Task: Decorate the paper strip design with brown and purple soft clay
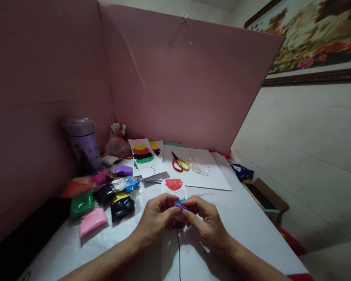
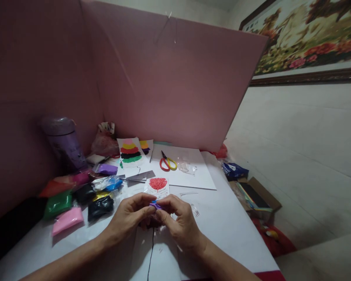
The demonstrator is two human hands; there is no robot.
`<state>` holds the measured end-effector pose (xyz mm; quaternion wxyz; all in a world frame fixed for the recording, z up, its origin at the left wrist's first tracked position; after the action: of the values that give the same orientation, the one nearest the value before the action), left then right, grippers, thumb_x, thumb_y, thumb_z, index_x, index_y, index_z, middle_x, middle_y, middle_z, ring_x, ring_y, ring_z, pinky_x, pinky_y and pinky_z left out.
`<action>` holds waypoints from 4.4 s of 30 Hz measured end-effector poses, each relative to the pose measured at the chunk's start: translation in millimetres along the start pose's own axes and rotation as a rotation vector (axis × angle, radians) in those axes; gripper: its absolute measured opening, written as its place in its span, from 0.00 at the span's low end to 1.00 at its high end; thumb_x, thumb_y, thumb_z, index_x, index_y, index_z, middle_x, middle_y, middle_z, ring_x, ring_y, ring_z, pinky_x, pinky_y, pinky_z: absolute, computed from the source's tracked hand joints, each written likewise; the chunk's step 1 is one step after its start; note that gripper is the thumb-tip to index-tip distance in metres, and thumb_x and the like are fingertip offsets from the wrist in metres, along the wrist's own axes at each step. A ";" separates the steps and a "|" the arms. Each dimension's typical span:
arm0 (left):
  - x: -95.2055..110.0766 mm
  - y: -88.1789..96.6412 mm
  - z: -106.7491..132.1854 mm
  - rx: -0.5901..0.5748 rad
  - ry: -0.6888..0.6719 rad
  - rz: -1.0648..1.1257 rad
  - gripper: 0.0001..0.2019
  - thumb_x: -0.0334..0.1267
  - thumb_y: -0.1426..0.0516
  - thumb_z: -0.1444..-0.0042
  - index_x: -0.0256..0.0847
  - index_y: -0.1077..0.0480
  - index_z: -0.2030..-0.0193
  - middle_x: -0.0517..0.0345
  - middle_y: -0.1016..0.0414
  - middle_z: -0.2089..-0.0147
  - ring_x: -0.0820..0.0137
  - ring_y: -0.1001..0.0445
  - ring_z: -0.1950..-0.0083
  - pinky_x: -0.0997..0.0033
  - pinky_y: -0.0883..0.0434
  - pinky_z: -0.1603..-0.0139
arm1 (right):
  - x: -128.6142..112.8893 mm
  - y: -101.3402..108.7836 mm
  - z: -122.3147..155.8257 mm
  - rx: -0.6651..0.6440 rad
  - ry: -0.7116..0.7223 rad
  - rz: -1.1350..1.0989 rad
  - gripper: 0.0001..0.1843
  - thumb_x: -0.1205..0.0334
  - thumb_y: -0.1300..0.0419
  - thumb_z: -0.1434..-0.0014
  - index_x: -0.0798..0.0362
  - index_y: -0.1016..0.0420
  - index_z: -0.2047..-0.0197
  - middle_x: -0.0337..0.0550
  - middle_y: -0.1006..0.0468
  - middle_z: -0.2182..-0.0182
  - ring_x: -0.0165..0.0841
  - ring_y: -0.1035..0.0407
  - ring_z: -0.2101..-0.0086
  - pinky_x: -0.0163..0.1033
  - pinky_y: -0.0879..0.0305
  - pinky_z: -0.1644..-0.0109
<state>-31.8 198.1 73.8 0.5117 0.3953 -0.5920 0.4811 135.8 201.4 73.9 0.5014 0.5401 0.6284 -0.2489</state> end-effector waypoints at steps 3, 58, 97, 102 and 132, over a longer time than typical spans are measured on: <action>-1.8 -0.6 -2.5 -0.026 0.007 0.014 0.16 0.45 0.35 0.55 0.33 0.29 0.69 0.59 0.27 0.80 0.77 0.34 0.83 0.79 0.37 0.82 | -1.6 -2.0 -0.1 0.023 -0.024 -0.016 0.06 0.61 0.37 0.42 0.54 0.24 0.64 0.41 0.24 0.72 0.31 0.28 0.73 0.36 0.31 0.68; 12.4 8.3 -8.7 0.271 -0.058 0.011 0.14 0.43 0.34 0.62 0.36 0.31 0.74 0.65 0.33 0.83 0.77 0.37 0.85 0.78 0.37 0.84 | 4.1 7.5 -12.3 0.304 -0.186 -0.235 0.14 0.56 0.30 0.53 0.53 0.30 0.74 0.33 0.30 0.78 0.25 0.36 0.83 0.32 0.37 0.80; -2.7 3.2 -8.1 0.040 -0.015 -0.111 0.16 0.46 0.37 0.54 0.32 0.27 0.68 0.61 0.29 0.81 0.77 0.35 0.85 0.79 0.35 0.85 | 7.9 -1.0 -4.1 0.117 -0.073 -0.071 0.06 0.62 0.36 0.44 0.54 0.27 0.69 0.38 0.26 0.75 0.29 0.30 0.76 0.34 0.31 0.72; 5.5 14.1 -12.5 0.231 -0.047 -0.052 0.16 0.46 0.35 0.58 0.34 0.29 0.72 0.61 0.29 0.80 0.77 0.35 0.85 0.78 0.34 0.85 | 10.8 8.5 -11.8 0.295 -0.105 -0.140 0.08 0.60 0.35 0.47 0.54 0.29 0.71 0.33 0.31 0.80 0.25 0.36 0.81 0.31 0.37 0.77; 2.5 -0.4 -2.8 -0.016 -0.015 -0.093 0.15 0.47 0.38 0.50 0.34 0.29 0.66 0.58 0.27 0.76 0.77 0.33 0.80 0.80 0.36 0.82 | 8.6 0.0 -1.9 0.023 -0.184 -0.270 0.10 0.62 0.33 0.46 0.53 0.26 0.61 0.39 0.22 0.72 0.31 0.28 0.71 0.36 0.31 0.65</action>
<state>-31.2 200.8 76.3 0.5321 0.4218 -0.5806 0.4493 135.9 206.7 66.9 0.5126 0.4312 0.6440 -0.3695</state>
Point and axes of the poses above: each hand's wrist, its own z-axis away from the middle knuckle, its own y-axis out of the back of the hand, x = y × z, the point moved 1 cm from there along -z, towards the middle knuckle
